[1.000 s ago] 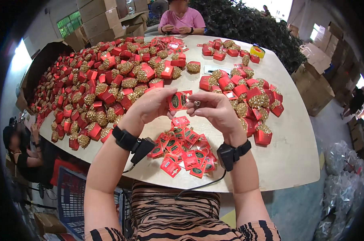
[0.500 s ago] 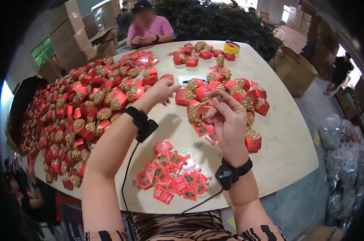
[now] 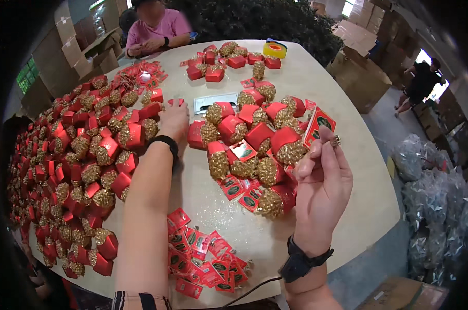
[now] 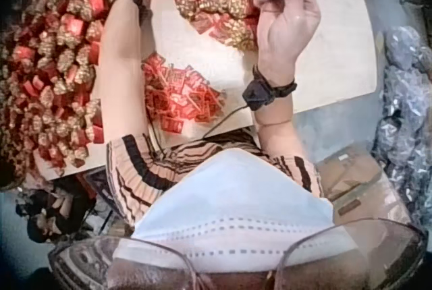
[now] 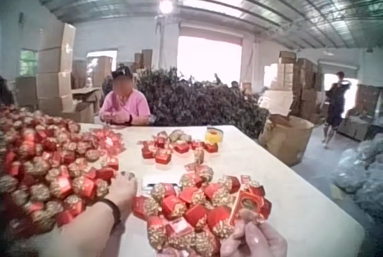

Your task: The person repeatedly picks up small red boxes and gold decorative toppers, inserts the toppers into the boxes, and places the assembled units on a table. The person also handles small red packets, placing them into the boxes alongside the toppers. The process is repetitive and performed by hand without tools.

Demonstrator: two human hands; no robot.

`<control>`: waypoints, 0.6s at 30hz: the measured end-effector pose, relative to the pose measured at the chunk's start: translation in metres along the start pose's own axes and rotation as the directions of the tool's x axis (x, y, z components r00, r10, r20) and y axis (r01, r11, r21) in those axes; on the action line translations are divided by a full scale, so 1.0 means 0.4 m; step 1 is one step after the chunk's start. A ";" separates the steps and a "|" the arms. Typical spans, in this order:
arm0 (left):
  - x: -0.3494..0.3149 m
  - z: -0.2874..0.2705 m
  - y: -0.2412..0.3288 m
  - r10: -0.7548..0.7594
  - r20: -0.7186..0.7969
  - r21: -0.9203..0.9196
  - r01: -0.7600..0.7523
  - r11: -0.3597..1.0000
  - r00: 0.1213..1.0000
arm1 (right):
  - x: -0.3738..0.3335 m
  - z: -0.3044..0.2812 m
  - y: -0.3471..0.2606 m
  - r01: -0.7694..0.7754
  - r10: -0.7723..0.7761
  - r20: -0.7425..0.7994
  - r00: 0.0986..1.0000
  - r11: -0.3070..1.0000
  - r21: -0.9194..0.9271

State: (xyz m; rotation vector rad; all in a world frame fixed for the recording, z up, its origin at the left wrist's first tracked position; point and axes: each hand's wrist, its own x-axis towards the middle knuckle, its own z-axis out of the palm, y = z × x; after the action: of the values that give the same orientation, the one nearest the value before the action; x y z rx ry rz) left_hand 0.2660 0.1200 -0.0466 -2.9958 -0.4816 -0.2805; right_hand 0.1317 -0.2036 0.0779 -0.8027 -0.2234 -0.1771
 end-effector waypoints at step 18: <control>-0.155 -0.307 -0.170 -0.286 -0.083 -0.938 0.022 0.345 0.955 | -0.068 0.079 0.057 0.591 -0.152 0.624 0.767 0.546 -0.593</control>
State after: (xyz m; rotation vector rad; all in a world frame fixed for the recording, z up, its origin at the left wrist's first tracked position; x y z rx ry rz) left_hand 0.1663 0.1506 0.0660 -3.8887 -0.7989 -1.3800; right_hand 0.1068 -0.1631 0.0764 -1.6769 -0.8932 -0.5154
